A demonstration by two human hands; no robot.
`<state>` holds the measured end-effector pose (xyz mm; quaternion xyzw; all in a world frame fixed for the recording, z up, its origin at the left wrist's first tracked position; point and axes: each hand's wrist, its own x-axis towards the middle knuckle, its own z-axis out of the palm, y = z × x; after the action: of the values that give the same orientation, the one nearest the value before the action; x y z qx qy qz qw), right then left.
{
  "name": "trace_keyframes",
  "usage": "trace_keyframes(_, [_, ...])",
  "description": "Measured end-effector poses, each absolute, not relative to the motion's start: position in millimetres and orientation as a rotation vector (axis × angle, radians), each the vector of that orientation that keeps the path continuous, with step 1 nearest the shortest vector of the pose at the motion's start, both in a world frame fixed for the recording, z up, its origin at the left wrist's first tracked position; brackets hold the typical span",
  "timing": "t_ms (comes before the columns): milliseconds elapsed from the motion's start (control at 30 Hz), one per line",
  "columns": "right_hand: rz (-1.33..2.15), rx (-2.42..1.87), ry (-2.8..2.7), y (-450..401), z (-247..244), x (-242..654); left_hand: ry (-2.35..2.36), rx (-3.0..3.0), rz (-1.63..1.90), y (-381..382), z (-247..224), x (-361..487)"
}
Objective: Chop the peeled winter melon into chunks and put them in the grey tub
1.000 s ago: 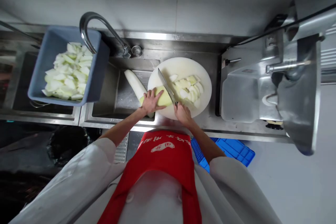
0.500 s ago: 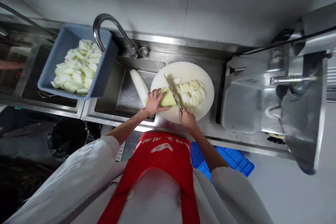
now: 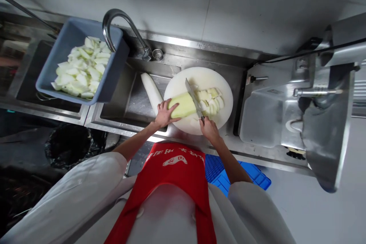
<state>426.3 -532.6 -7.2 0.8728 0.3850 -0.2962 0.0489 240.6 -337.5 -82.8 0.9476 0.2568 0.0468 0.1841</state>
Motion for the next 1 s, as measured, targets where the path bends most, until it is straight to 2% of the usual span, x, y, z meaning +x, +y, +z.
trace_keyframes(233, [-0.91, 2.648, 1.172, -530.0, -5.7, 416.6, 0.738, 2.749, 0.254, -342.7, -77.0, 265.4])
trace_keyframes(600, [-0.927, 2.589, 1.261, -531.4, -1.9, 432.8, 0.772, 2.724, 0.209, -343.7, -72.9, 274.1])
trace_keyframes(1000, [-0.892, 2.628, 1.24, -555.8, 47.7, 427.1, 0.8, 2.721, 0.179, -343.9, -70.5, 274.9])
